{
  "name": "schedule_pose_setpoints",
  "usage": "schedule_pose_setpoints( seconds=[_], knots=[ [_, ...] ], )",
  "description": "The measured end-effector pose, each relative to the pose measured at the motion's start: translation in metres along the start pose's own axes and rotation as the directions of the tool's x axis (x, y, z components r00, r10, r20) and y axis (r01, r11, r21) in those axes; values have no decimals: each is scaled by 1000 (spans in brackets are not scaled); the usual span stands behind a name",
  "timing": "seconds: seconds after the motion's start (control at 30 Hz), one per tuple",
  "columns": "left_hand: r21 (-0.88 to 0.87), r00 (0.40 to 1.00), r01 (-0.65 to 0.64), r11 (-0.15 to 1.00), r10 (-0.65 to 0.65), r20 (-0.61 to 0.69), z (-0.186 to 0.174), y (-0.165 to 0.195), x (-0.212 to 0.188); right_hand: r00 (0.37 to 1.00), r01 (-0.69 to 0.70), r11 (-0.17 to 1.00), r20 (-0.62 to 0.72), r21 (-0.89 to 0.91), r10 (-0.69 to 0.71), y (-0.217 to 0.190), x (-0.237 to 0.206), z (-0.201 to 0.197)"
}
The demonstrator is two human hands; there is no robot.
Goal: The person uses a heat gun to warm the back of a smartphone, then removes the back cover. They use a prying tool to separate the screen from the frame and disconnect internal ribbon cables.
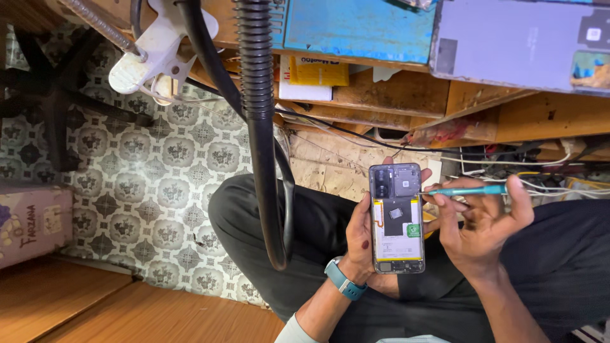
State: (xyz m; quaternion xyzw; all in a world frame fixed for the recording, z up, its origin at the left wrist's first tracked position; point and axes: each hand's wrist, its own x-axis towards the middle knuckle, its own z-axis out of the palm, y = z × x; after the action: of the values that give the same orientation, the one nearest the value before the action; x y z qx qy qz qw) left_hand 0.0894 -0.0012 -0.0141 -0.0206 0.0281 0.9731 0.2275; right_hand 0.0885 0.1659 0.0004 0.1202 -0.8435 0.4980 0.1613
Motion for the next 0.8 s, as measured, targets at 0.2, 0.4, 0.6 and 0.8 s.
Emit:
schedule_pose_setpoints(
  seconds=[0.2,0.4,0.6,0.8],
  knots=[
    [33,1000,21,999,-21,7,-6,-2,0,940,340,927,84,-156,-330,-11,18,2],
    [-3,994,95,996,-95,-59,-15,-3,-5,970,180,956,202,-231,-134,-23,17,7],
    [-4,985,138,990,-138,-100,-24,-3,-4,945,158,973,258,170,-199,-9,21,6],
    [-36,989,140,989,-141,-31,-40,-9,-7,934,297,955,201,23,-295,-14,17,3]
  ],
)
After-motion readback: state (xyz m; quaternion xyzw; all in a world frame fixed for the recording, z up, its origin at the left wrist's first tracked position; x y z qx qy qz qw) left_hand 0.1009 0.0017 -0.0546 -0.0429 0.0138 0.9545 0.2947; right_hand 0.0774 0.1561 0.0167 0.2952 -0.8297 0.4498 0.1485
